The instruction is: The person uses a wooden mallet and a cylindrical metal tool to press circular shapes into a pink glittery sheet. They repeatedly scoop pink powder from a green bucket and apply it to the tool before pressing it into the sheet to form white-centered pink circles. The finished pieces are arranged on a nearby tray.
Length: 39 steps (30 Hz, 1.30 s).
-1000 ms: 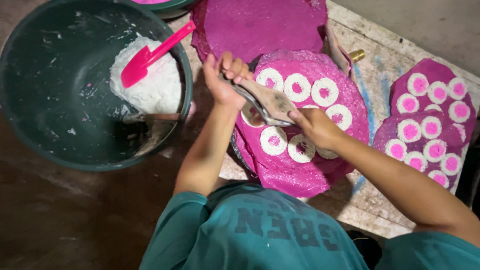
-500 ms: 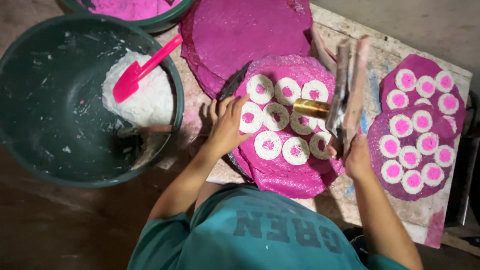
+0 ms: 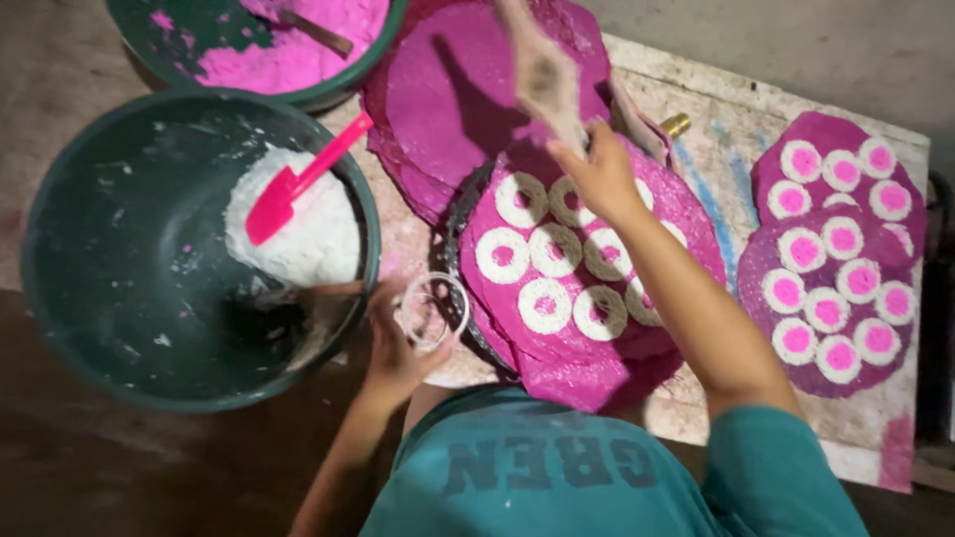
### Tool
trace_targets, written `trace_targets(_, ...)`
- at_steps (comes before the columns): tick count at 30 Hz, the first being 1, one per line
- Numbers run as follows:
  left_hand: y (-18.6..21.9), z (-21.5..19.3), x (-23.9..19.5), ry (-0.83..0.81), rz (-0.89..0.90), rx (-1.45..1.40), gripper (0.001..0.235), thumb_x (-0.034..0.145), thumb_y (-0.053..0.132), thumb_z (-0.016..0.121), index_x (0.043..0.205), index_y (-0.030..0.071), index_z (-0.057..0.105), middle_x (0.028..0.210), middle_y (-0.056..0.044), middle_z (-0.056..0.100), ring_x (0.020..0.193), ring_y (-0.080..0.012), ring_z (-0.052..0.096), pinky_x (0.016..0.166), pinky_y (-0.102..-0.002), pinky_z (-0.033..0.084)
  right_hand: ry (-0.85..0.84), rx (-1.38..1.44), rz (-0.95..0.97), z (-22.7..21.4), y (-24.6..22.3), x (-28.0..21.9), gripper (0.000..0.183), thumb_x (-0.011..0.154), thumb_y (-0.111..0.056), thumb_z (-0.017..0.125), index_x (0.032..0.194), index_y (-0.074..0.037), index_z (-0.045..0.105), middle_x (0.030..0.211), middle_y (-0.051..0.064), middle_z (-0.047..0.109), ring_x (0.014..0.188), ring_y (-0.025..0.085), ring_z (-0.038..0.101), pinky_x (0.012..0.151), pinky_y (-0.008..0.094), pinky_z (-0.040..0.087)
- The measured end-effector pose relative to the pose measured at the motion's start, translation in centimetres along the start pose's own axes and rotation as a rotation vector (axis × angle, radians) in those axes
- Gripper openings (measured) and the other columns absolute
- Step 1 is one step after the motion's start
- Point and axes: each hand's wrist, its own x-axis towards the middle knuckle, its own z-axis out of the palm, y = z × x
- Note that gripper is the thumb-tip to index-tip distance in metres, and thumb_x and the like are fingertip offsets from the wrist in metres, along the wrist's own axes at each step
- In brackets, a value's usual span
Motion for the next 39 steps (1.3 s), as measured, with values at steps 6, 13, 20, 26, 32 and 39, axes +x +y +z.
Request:
trace_targets(6,-3.2,0.2,-5.0,-0.05,-0.138,0.155,0.1,0.06,0.016,0.093,0.14,-0.001,0.036,0.13,-0.026,0.048,0.121,-0.0418,0.049,0.104,-0.051,0.039,0.029,-0.381,0.168,11.3,0.6,10.5,0.052,0.084,-0.033,0.079,0.117,0.001,0.057,0.094,0.023,0.069,0.088,0.044,0.069,0.074,0.054,0.053)
trace_targets(13,-4.6,1.0,-4.0,0.009,-0.157,0.276,0.089,0.062,0.017,0.09,0.135,-0.002,0.041,0.128,-0.026,0.052,0.119,-0.0426,0.051,0.103,-0.052,0.04,0.026,-0.241,-0.001,12.9,3.3,12.3,0.052,0.082,-0.022,0.078,0.127,-0.003,0.062,0.138,0.028,0.047,0.119,0.047,0.057,0.101,0.049,0.049)
trace_targets(20,-2.7,0.4,0.0,-0.016,-0.069,0.291,0.075,0.067,0.013,0.085,0.13,-0.002,0.047,0.125,-0.024,0.054,0.117,-0.0417,0.054,0.102,-0.05,0.043,0.244,-0.624,0.411,-4.2,13.1,7.8,0.069,0.083,-0.04,0.081,0.133,0.0,0.056,0.14,0.024,0.054,0.128,0.043,0.055,0.097,0.053,0.049)
trace_targets(26,-0.6,2.8,0.6,0.006,0.05,0.297,0.063,0.072,0.009,0.081,0.127,-0.001,0.052,0.123,-0.023,0.057,0.116,-0.0409,0.057,0.101,-0.049,0.046,-0.19,-0.528,0.518,-7.3,21.8,4.3,0.041,0.081,-0.038,0.074,0.113,-0.012,0.077,0.113,0.019,0.072,0.106,0.037,0.069,0.094,0.046,0.055)
trace_targets(32,2.4,3.0,1.5,0.044,0.191,0.269,0.051,0.076,0.006,0.076,0.123,0.0,0.057,0.12,-0.021,0.06,0.114,-0.0401,0.059,0.101,-0.047,0.049,-0.092,-0.389,0.282,-7.8,23.5,3.3,0.039,0.085,-0.034,0.073,0.111,-0.004,0.071,0.108,0.024,0.073,0.1,0.04,0.07,0.087,0.046,0.056)
trace_targets(39,6.2,4.1,8.7,-0.03,0.28,0.067,0.045,0.08,0.001,0.071,0.123,0.0,0.06,0.123,-0.019,0.061,0.118,-0.0372,0.06,0.102,-0.045,0.051,-0.025,-0.483,0.298,-16.0,14.8,4.5,0.032,0.091,-0.03,0.067,0.106,-0.002,0.074,0.102,0.022,0.073,0.094,0.036,0.072,0.081,0.046,0.055)
